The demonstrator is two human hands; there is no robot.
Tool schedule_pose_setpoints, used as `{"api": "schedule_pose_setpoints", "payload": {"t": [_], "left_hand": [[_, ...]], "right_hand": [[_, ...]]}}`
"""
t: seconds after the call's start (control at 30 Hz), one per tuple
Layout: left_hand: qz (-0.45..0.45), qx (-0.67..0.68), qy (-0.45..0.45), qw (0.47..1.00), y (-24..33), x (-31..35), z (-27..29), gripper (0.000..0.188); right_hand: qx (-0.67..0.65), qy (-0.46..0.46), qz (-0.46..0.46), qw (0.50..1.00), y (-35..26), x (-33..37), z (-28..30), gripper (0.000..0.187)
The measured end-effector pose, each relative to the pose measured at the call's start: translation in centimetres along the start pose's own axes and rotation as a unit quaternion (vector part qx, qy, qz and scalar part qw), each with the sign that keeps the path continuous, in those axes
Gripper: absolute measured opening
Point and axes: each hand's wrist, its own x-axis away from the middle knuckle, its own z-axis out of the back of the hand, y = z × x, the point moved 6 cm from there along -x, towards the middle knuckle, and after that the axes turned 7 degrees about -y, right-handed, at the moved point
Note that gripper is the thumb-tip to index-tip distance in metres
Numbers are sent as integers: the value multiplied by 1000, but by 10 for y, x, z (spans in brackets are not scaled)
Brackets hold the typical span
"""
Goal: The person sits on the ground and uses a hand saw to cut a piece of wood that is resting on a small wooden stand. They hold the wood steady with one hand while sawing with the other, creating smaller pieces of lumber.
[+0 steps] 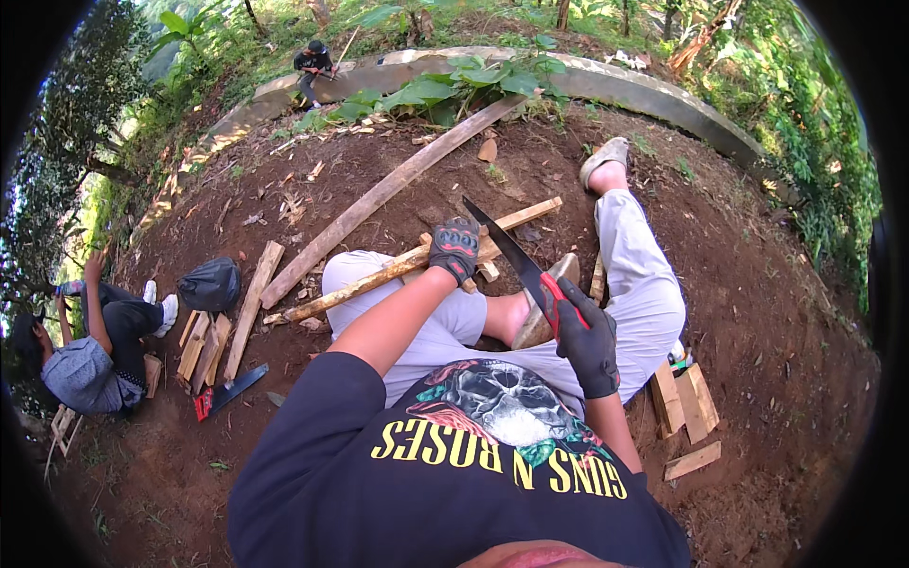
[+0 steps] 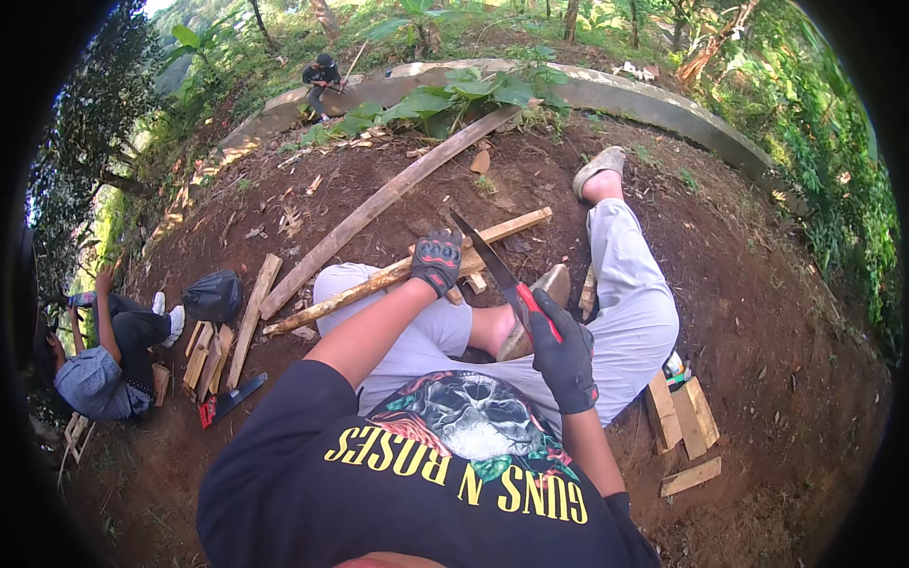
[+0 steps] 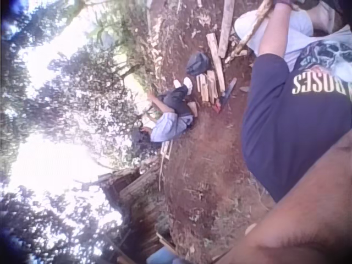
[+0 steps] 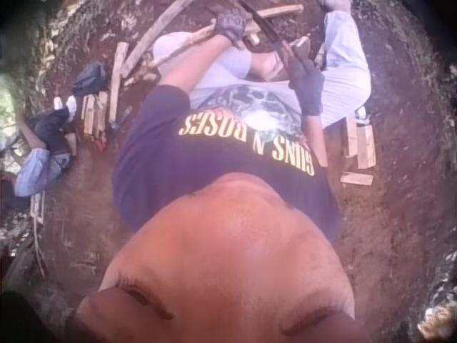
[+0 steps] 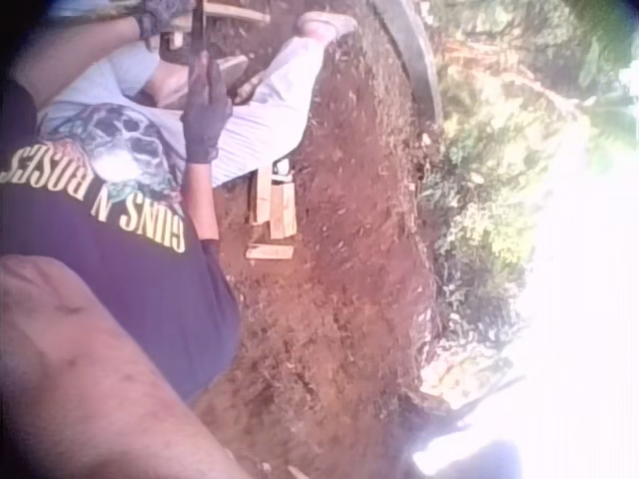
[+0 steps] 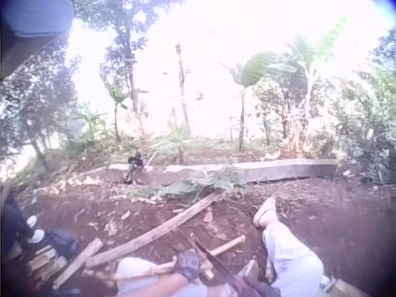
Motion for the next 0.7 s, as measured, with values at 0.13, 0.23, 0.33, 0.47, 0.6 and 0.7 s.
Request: {"api": "schedule_pose_setpoints", "payload": {"t": [0.13,0.23,0.33,0.47,0.6,0.7], "left_hand": [[-20,-68,50,996,22,18,7,27],[-16,-24,44,999,23,26,8,43],[20,170,-16,985,20,31,12,72],[72,138,2,988,-18,51,26,90],[65,243,-184,950,-54,61,23,107],[-8,80,-24,996,-47,84,19,101]], "right_hand": [[-28,-28,-33,999,-4,-8,26,39],[-41,-24,-59,997,-8,-9,36,38],[-42,-26,-76,996,-5,-3,46,39],[-77,-30,-89,993,14,-3,61,41],[-143,-35,-93,985,31,4,53,41],[-141,-28,-94,985,28,5,46,42]]}}
